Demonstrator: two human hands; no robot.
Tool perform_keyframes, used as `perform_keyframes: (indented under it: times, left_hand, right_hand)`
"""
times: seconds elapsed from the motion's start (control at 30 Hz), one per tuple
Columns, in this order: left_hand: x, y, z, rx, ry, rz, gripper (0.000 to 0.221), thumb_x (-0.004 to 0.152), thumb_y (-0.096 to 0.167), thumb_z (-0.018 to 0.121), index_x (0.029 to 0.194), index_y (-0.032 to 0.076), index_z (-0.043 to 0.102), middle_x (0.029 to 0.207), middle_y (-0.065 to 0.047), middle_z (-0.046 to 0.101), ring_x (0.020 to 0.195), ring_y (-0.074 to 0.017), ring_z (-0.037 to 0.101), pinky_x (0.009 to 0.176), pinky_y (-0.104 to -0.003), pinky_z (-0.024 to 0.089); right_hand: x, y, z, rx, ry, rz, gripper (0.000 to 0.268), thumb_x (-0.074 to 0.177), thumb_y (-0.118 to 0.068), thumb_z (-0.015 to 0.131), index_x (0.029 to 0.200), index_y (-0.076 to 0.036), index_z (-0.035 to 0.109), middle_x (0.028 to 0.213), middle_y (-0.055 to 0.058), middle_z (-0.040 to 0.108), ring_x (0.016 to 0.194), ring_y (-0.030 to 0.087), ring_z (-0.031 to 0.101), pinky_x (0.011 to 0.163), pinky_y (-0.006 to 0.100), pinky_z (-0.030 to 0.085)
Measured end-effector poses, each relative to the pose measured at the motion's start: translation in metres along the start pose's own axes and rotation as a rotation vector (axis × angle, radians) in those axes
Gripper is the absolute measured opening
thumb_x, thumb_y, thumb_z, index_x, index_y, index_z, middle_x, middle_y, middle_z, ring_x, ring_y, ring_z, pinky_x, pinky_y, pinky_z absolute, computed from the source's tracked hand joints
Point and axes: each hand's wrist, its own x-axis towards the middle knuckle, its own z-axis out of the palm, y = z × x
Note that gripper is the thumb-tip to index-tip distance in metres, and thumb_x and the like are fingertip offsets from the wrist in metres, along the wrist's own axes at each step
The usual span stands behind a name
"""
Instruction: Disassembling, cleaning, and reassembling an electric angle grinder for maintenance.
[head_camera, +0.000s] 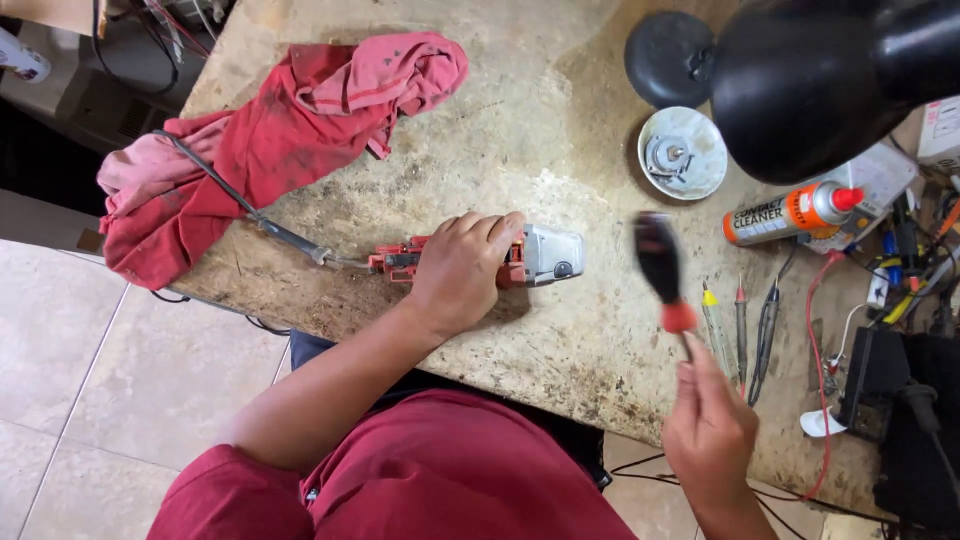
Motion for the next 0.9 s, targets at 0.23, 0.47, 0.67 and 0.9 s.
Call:
perform_keyframes:
  times: [0.23,0.47,0.67,0.9]
  left_hand:
    - [0.024,-0.004,-0.018,0.004,-0.154,-0.065,0.062,0.068,0.005,0.078,0.126,0.011,0.057,0.09,-0.01,0.07,0.086,-0.0293,0.062,0.072,-0.042,0.051]
    - [0.05,-0.025,-0.03,-0.198,-0.569,-0.288,0.071,0.053,0.045,0.089,0.112,0.014,0.063,0.106,-0.007,0.064,0.087,-0.0254,0.065,0.065,-0.039,0.05]
    - [0.056,-0.02,-0.038,-0.286,-0.53,-0.313,0.051,0.053,0.039,0.086,0.091,0.013,0.064,0.086,-0.004,0.069,0.074,-0.0191,0.063,0.061,-0.032,0.045]
    - [0.051,-0.022,-0.042,-0.368,-0.566,-0.323,0.06,0.052,0.042,0.09,0.103,0.014,0.071,0.088,-0.002,0.073,0.075,-0.0163,0.064,0.063,-0.03,0.043]
  right_hand:
    - [0.027,0.012,0.0,-0.125,-0.222,-0.04,0.039,0.1,-0.006,0.065,0.139,-0.005,0.066,0.102,0.016,0.078,0.055,0.018,0.061,0.047,0.034,0.048]
    - [0.016,-0.009,-0.02,-0.113,-0.067,-0.055,0.043,0.106,0.004,0.06,0.149,0.003,0.058,0.085,0.009,0.055,0.061,0.019,0.041,0.054,0.036,0.034]
    - [-0.008,0.012,0.015,-0.107,0.03,-0.164,0.05,0.102,0.011,0.058,0.148,-0.006,0.052,0.081,0.011,0.053,0.063,0.026,0.047,0.054,0.039,0.04]
    - [-0.033,0.043,0.013,0.02,0.222,-0.267,0.056,0.101,0.02,0.052,0.153,-0.001,0.048,0.079,0.009,0.059,0.058,0.016,0.046,0.048,0.03,0.04]
